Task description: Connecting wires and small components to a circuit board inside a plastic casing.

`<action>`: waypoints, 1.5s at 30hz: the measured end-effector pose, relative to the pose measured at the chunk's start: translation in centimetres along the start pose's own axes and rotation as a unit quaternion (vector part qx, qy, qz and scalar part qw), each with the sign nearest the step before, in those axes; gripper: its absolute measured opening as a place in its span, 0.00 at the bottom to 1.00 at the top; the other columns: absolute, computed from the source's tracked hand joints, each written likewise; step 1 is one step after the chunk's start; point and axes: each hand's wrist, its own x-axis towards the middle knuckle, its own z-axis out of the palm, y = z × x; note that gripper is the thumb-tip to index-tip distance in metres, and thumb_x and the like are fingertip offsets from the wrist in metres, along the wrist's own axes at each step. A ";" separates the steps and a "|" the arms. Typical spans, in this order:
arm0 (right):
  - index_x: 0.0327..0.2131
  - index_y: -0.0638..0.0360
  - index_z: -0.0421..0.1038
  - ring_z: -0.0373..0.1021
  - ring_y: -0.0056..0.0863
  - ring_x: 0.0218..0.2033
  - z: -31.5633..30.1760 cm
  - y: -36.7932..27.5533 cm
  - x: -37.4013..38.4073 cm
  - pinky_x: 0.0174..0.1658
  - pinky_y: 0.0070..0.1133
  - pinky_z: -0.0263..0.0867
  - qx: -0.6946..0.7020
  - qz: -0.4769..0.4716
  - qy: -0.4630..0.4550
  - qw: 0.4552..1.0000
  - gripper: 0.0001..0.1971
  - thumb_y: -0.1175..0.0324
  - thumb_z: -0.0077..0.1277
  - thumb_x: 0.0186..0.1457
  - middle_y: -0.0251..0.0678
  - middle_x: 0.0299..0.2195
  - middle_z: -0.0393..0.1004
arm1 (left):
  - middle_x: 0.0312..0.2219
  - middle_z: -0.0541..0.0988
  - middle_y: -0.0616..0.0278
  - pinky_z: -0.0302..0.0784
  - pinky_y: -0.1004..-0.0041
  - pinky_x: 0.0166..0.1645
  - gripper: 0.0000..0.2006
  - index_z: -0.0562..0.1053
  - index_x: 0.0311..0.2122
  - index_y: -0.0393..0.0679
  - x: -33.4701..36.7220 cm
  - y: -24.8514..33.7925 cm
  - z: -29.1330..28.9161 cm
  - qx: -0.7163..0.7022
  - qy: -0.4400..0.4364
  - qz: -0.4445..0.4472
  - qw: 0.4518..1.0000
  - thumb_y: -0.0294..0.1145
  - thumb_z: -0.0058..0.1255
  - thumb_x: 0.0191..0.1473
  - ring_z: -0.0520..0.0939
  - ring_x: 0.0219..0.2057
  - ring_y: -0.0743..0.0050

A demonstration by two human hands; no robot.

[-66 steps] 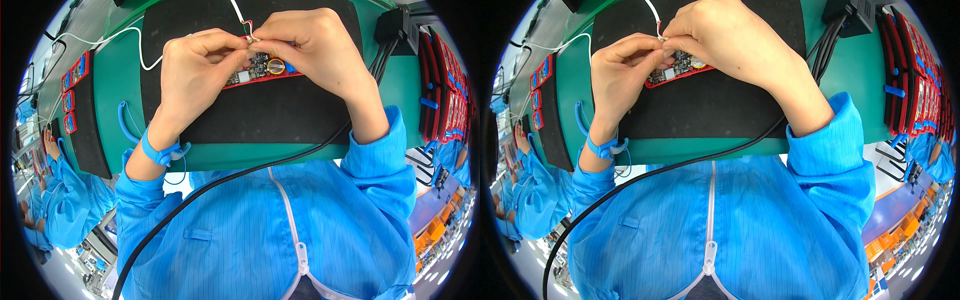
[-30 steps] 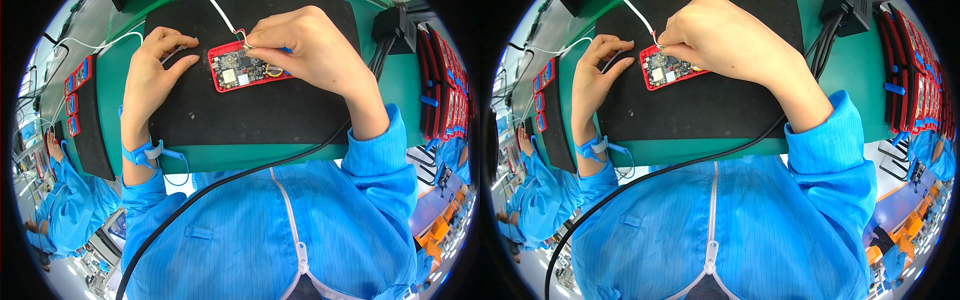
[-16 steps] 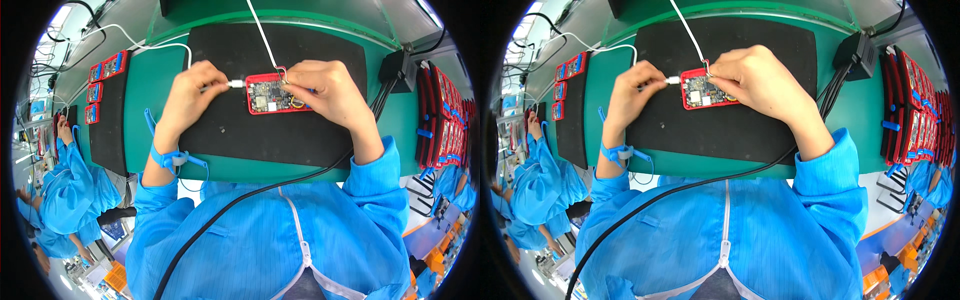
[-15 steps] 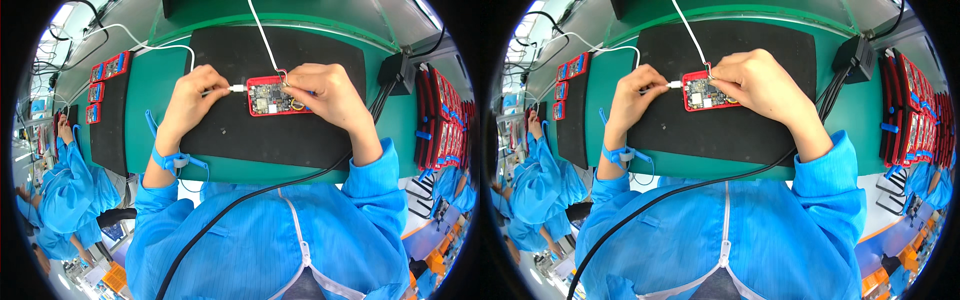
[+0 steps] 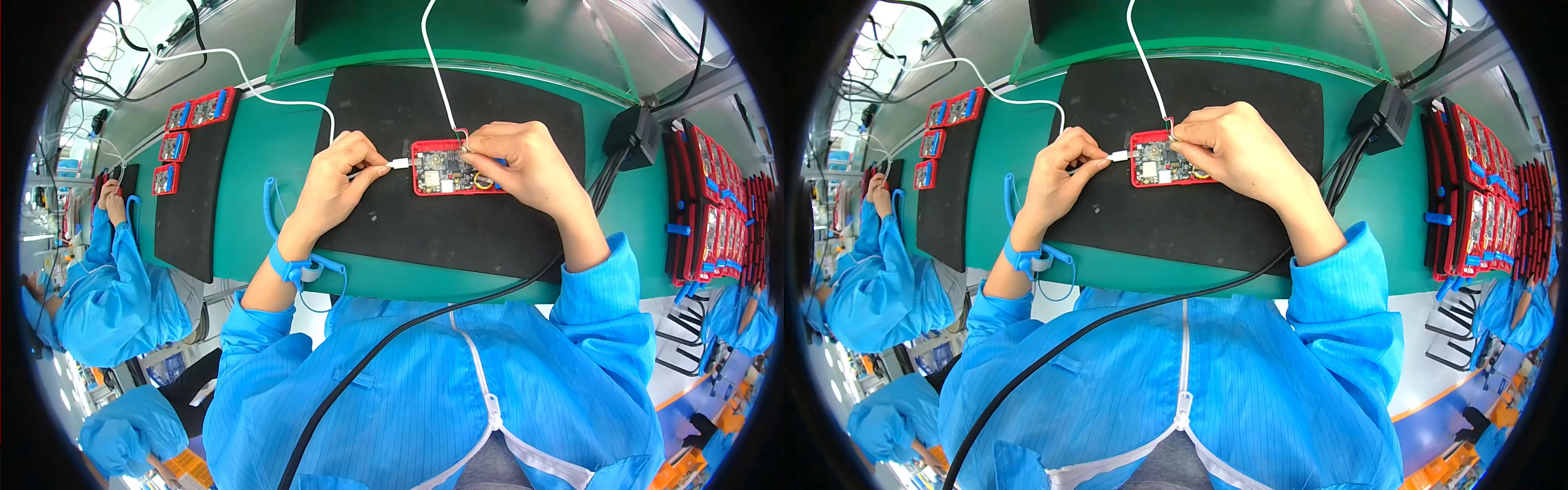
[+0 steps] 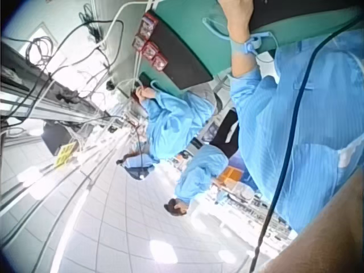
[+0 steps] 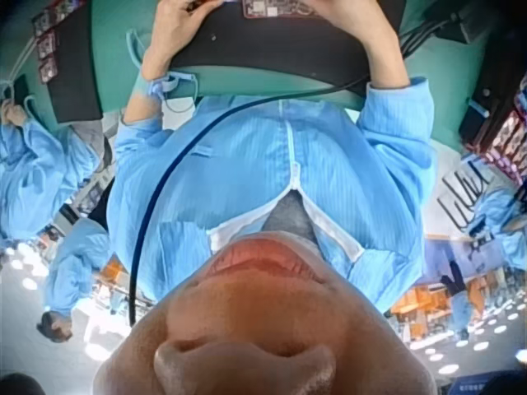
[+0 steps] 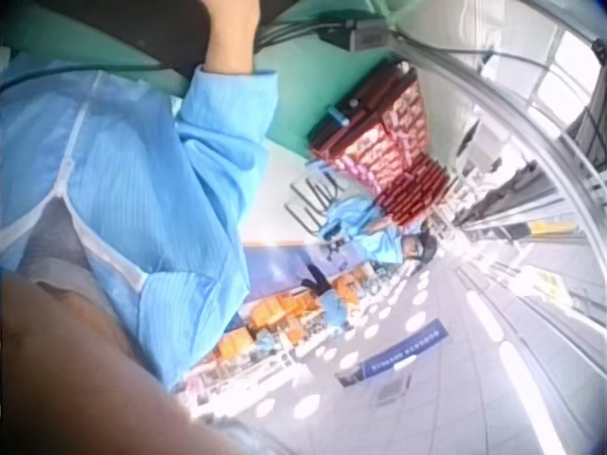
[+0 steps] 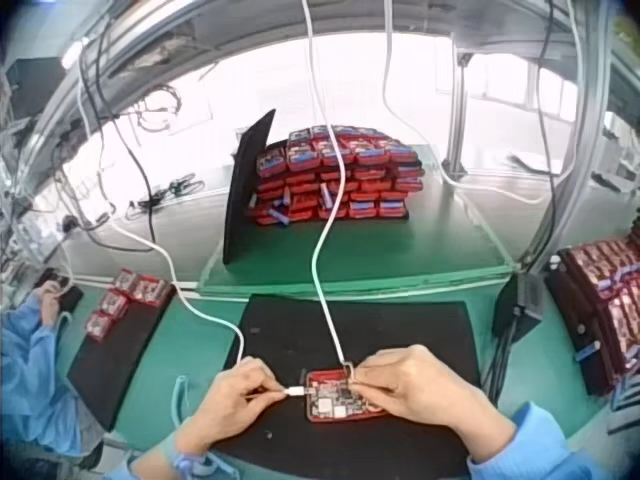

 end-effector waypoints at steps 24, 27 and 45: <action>0.29 0.67 0.76 0.73 0.35 0.24 0.1 0.5 0.2 0.26 0.25 0.68 0.005 0.009 0.005 1.000 0.05 0.79 0.58 0.45 0.42 0.24 0.76 | 0.25 0.76 0.59 0.71 0.74 0.31 0.08 0.78 0.33 0.35 1.7 -0.5 0.8 0.010 -0.015 0.049 0.999 0.19 0.60 0.44 0.75 0.28 0.68; 0.28 0.68 0.75 0.72 0.40 0.25 -0.5 0.6 0.7 0.29 0.29 0.69 0.010 0.012 0.012 1.000 0.05 0.76 0.56 0.46 0.44 0.25 0.75 | 0.25 0.76 0.59 0.72 0.73 0.31 0.06 0.77 0.32 0.36 2.5 -0.2 0.4 0.037 -0.009 0.071 0.997 0.21 0.59 0.45 0.75 0.27 0.67; 0.27 0.63 0.77 0.74 0.41 0.25 0.4 0.8 -1.0 0.31 0.29 0.70 -0.004 -0.036 0.011 0.999 0.05 0.71 0.56 0.48 0.43 0.23 0.76 | 0.27 0.75 0.63 0.72 0.77 0.32 0.07 0.78 0.35 0.40 0.4 0.1 1.1 -0.017 -0.031 0.002 0.999 0.29 0.60 0.50 0.76 0.27 0.75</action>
